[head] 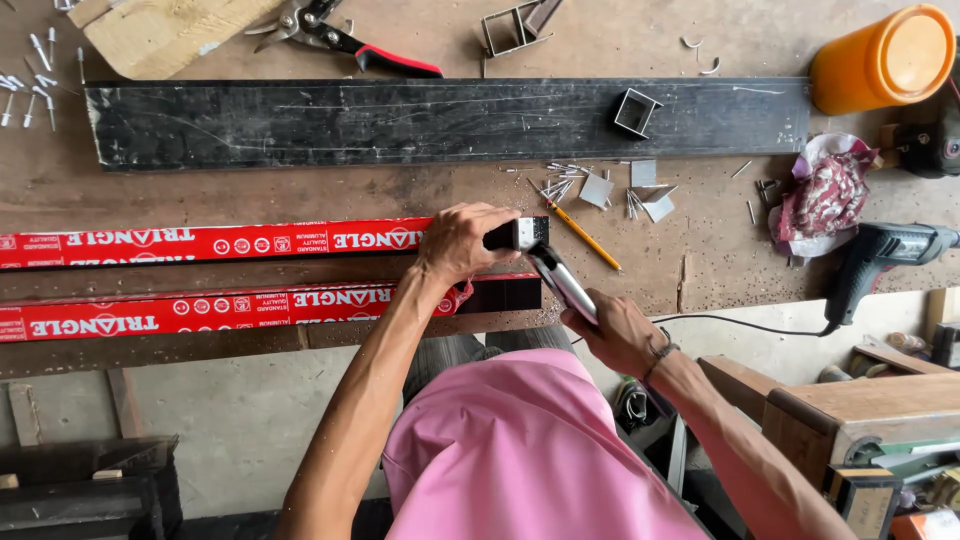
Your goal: Assembling metal profiles by drilling holes and using a rivet gun to fasten them together.
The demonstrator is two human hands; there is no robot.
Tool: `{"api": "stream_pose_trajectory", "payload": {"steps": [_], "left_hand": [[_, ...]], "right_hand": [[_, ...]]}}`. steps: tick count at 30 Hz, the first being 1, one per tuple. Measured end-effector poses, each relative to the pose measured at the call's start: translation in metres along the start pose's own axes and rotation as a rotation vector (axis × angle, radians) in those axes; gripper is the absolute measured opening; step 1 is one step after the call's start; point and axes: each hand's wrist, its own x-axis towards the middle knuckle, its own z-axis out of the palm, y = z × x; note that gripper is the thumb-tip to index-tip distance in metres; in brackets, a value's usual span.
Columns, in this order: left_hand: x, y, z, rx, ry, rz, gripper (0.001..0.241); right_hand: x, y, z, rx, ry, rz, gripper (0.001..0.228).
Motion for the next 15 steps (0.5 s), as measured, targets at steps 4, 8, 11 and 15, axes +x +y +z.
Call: {"api": "stream_pose_trajectory", "payload": {"steps": [4, 8, 11, 15], "left_hand": [[-0.002, -0.011, 0.008, -0.06, -0.013, -0.007, 0.058], [-0.003, -0.018, 0.011, -0.068, -0.029, -0.01, 0.056], [-0.003, -0.018, 0.012, -0.058, -0.018, -0.004, 0.056], [-0.007, -0.003, 0.007, -0.041, 0.017, 0.017, 0.055]], "right_hand": [[0.005, -0.01, -0.002, -0.111, -0.026, 0.028, 0.033], [0.022, 0.008, 0.014, -0.27, 0.025, 0.075, 0.039], [0.045, 0.054, 0.061, -0.29, 0.147, 0.197, 0.039], [0.034, 0.029, 0.027, -0.395, 0.119, 0.202, 0.041]]}}
